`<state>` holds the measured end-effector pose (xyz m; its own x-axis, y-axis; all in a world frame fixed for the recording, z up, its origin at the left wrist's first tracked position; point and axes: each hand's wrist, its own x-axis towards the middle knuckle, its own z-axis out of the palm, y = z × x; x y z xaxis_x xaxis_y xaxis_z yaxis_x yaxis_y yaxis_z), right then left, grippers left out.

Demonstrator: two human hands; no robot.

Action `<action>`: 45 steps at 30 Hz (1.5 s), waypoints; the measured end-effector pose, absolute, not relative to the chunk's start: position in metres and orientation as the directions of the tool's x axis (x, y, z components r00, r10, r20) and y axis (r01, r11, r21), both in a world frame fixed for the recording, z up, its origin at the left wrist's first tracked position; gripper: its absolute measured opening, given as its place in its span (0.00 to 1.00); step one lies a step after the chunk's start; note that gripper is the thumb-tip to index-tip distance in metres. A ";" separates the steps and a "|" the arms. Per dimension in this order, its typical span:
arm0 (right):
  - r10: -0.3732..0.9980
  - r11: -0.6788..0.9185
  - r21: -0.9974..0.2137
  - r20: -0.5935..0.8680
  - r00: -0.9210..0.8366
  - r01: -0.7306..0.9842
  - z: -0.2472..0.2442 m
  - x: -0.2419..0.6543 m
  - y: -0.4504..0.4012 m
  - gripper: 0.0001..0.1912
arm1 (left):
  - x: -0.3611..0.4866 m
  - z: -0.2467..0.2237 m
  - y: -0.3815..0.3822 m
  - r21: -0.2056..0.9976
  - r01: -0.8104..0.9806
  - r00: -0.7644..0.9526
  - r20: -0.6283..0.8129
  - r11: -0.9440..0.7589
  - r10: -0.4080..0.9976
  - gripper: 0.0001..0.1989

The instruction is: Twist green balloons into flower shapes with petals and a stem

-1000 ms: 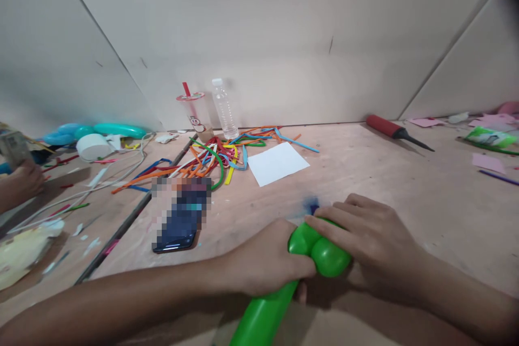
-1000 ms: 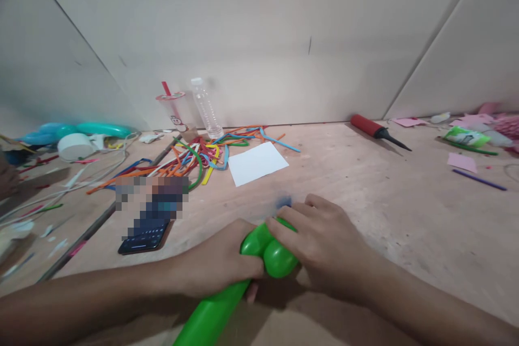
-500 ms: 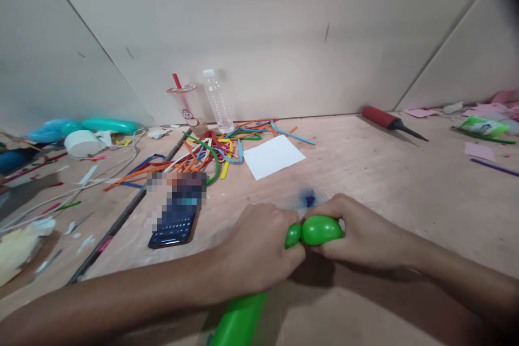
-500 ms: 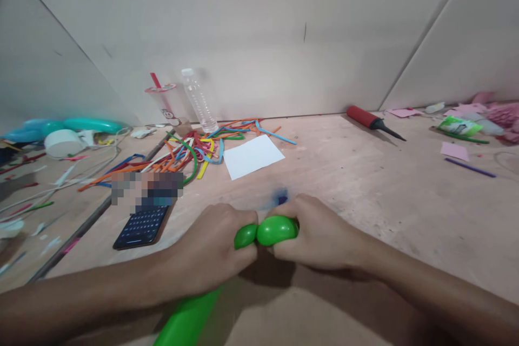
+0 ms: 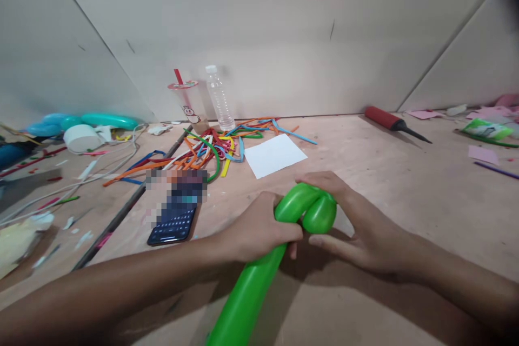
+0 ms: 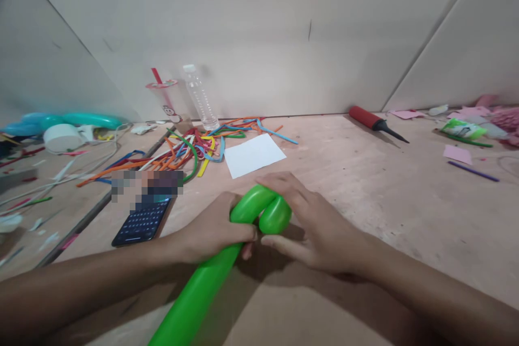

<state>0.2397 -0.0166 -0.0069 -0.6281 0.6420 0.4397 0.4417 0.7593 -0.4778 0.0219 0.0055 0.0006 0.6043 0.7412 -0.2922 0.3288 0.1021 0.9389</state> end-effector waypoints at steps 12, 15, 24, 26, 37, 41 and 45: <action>0.685 0.511 -0.816 0.195 -0.702 0.272 0.016 0.252 -0.011 0.27 | 0.017 0.010 0.017 0.947 0.310 0.763 -0.303 0.088 0.571 0.20; 0.757 0.524 -0.835 0.365 -0.541 0.169 0.009 0.252 -0.012 0.19 | 0.019 0.009 0.008 0.946 0.283 0.791 -0.324 0.159 0.519 0.18; 0.801 0.576 -0.589 0.268 -0.536 0.567 0.014 0.249 -0.010 0.16 | 0.018 0.002 0.009 0.940 0.339 0.670 -0.206 -0.047 0.713 0.20; 0.766 0.605 -0.542 0.196 -0.612 0.583 0.022 0.255 -0.005 0.14 | 0.016 0.005 0.012 0.920 0.370 0.706 -0.189 -0.128 0.682 0.17; 0.672 0.661 -0.550 0.132 -0.728 0.511 0.033 0.253 -0.017 0.17 | 0.013 0.007 0.011 0.934 0.339 0.852 -0.356 0.113 0.384 0.20; 0.613 0.789 -0.253 0.272 -0.742 0.559 0.026 0.246 -0.018 0.15 | 0.024 -0.008 0.000 0.916 0.266 0.777 -0.388 0.300 0.496 0.25; 0.616 0.751 0.037 0.320 -0.720 0.659 0.019 0.246 -0.017 0.13 | 0.029 -0.017 -0.003 0.925 0.253 0.644 -0.380 0.284 0.665 0.26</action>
